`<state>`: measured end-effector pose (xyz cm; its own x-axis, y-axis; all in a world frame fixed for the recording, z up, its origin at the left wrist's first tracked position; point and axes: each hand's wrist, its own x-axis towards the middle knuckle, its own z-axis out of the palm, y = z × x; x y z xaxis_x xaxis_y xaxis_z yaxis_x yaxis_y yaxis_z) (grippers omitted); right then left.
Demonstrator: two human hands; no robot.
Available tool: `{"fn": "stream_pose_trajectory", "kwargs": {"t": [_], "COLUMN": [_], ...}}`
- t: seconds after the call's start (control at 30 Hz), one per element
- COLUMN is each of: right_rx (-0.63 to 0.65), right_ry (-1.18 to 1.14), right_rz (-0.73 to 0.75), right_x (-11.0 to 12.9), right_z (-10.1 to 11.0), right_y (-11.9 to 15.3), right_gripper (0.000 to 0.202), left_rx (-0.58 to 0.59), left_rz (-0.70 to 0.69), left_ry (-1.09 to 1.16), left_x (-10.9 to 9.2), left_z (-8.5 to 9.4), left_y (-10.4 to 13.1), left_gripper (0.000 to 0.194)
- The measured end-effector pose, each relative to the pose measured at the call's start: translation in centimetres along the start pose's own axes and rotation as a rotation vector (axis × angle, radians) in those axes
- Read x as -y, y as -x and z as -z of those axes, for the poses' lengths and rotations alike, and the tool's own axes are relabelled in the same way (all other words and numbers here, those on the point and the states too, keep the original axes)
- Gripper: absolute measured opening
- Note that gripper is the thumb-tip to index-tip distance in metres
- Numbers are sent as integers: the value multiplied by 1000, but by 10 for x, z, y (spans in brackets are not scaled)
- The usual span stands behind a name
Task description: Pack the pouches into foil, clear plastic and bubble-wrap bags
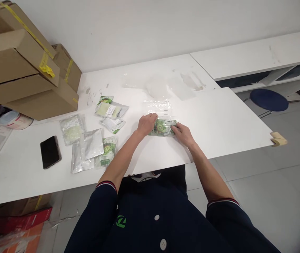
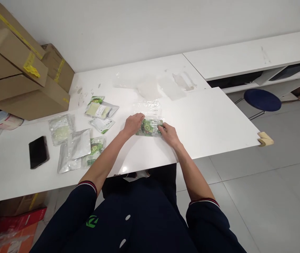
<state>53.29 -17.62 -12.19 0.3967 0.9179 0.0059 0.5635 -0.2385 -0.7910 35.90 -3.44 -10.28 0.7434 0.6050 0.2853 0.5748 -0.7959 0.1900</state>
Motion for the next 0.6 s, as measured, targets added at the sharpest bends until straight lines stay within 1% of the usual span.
{"fn": "stream_pose_trajectory", "kwargs": {"t": [0.07,0.17,0.23,0.27,0.3,0.33,0.37,0.4,0.43,0.47,0.5,0.53,0.6], "right_rx": [-3,9,-64,-128,-180,-195,-152,-56,67,179,259,299,290], "right_ry": [88,267,419,485,533,560,565,551,526,498,470,446,414], "right_rz": [-56,-164,-194,-166,-98,3,119,226,308,361,387,395,420], "right_x": [2,11,16,18,18,16,12,7,1,-5,-10,-15,-22], "right_z": [-2,-9,-13,-13,-13,-10,-7,-3,2,6,11,14,19], "right_y": [-15,-28,-28,-27,-24,-22,-20,-19,-20,-21,-23,-25,-26], "right_gripper": [33,33,35,38,43,47,51,55,59,63,69,72,69], "left_rx": [72,167,192,187,165,126,77,27,-8,-18,1,36,103], "left_rz": [62,128,152,158,159,156,145,121,79,21,-41,-100,-175], "left_ry": [-3,-7,-8,-12,-22,-37,-54,-68,-77,-79,-74,-69,-73], "left_x": [6,10,11,11,12,12,13,14,15,16,17,17,17], "left_z": [-10,-25,-33,-36,-38,-40,-41,-42,-42,-43,-42,-42,-38], "left_y": [-16,-30,-34,-35,-36,-37,-37,-39,-40,-42,-43,-44,-41], "left_gripper": [25,22,21,20,18,15,13,13,13,14,15,18,22]}}
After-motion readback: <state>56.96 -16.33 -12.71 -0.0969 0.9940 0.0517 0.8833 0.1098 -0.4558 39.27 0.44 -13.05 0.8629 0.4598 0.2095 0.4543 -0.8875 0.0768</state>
